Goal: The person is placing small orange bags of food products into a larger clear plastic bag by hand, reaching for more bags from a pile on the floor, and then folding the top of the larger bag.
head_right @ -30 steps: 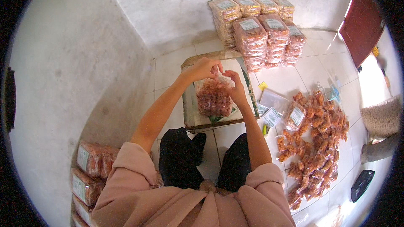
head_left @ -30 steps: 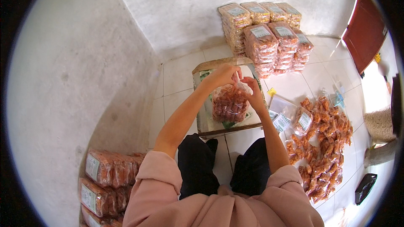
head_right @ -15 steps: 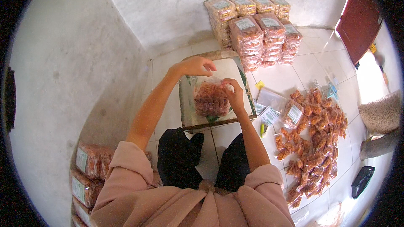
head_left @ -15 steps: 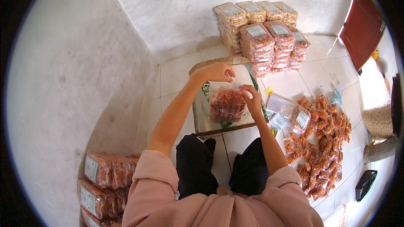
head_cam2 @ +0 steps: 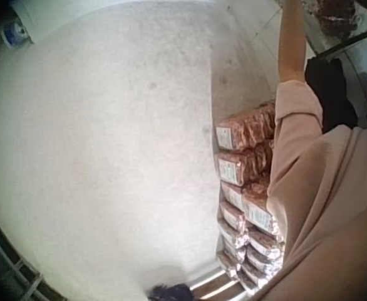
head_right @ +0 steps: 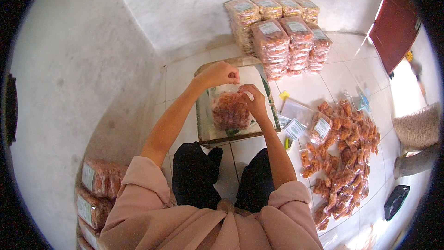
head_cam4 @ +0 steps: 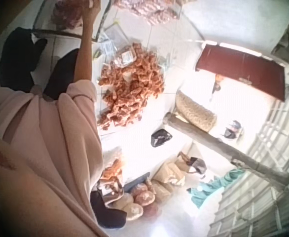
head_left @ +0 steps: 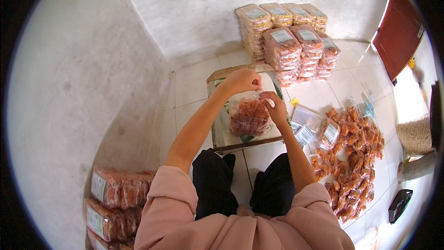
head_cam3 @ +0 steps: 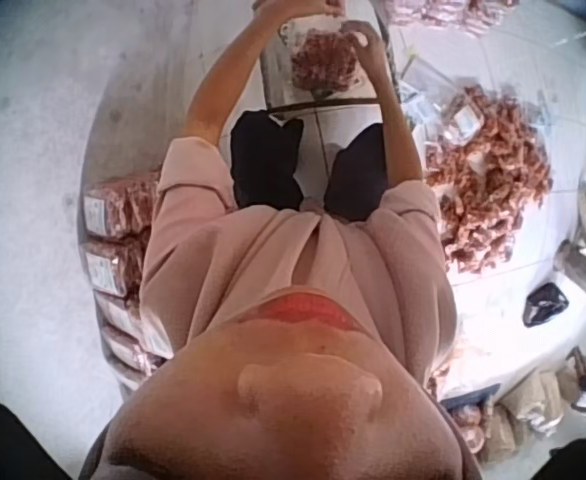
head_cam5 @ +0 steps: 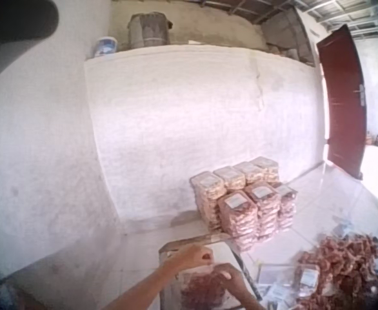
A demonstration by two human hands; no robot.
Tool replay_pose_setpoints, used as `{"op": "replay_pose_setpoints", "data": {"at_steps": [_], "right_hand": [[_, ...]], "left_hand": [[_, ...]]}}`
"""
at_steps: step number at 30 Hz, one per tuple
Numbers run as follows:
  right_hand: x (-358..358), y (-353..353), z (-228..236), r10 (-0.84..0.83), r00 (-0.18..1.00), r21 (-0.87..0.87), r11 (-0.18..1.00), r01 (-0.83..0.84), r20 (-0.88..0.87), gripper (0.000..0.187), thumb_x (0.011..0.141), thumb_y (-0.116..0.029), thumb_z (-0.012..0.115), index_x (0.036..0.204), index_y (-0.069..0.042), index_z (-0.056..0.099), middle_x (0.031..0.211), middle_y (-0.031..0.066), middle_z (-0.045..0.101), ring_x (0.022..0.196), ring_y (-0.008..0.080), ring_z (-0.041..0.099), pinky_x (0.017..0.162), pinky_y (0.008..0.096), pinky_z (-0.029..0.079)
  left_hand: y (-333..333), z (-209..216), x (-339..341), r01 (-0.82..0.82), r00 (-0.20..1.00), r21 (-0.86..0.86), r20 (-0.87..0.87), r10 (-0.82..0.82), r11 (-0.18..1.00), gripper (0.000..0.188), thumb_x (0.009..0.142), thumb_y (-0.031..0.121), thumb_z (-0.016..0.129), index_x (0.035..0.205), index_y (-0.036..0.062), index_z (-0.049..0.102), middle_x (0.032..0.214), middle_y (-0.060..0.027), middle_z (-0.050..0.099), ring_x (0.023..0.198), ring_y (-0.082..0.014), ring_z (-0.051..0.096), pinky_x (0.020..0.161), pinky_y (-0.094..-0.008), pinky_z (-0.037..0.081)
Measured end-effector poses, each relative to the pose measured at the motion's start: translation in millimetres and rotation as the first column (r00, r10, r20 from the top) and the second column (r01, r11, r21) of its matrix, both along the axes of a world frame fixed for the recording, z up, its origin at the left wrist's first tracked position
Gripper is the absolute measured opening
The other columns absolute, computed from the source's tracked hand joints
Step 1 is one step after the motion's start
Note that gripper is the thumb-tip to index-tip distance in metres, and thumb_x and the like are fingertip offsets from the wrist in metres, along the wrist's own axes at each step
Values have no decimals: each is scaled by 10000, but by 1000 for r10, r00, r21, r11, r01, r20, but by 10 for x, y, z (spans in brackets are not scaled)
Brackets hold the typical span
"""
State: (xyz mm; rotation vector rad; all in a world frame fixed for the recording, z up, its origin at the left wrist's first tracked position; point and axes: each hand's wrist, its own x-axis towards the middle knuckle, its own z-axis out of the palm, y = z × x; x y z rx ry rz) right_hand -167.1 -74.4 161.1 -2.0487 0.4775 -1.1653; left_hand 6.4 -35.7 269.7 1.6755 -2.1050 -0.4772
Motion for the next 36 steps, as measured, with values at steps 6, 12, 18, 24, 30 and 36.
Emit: {"op": "replay_pose_setpoints", "data": {"at_steps": [6,12,18,24,30,36], "right_hand": [[121,111,-19,-55,992,182,983,35,110,98,763,20,603,859,0,591,847,87,622,796,172,607,761,271,463],[174,189,-58,-178,971,249,959,135,159,51,788,10,594,835,-8,587,772,67,626,770,157,603,748,258,459],[144,171,-77,-220,958,263,950,167,185,56,788,-9,608,840,-9,588,768,64,624,754,145,595,724,266,459],[221,176,-121,-243,949,267,946,185,202,51,797,-20,608,842,-10,586,792,57,619,764,129,583,728,252,448],[195,170,-145,-227,948,303,941,153,225,59,797,-16,606,848,-4,580,791,55,612,765,123,573,725,245,446],[180,165,-119,-226,951,301,941,157,211,57,796,-11,603,845,-1,576,793,51,606,767,123,567,726,243,443]], "left_hand": [[124,64,-33,-35,988,-34,-151,29,999,171,767,193,635,851,46,615,760,-71,648,707,-165,605,668,-283,452],[988,-757,310,-629,652,-334,-718,242,702,346,772,183,662,1046,58,491,987,-70,497,968,-177,497,830,-313,403],[1193,-1017,13,-404,849,-290,-471,238,868,431,791,192,640,1154,66,446,1055,-92,492,1035,-234,471,883,-347,390],[1153,-1056,12,-284,940,-361,-289,183,888,402,795,207,634,1138,46,499,1131,-121,477,1075,-285,449,937,-368,361],[1006,-939,-92,-255,962,-443,-209,177,859,345,797,172,619,1099,43,514,1114,-122,496,1034,-297,463,900,-373,381],[856,-931,-104,-186,973,-456,-206,101,870,233,774,130,620,969,33,536,976,-97,551,950,-283,508,852,-360,404]]}}
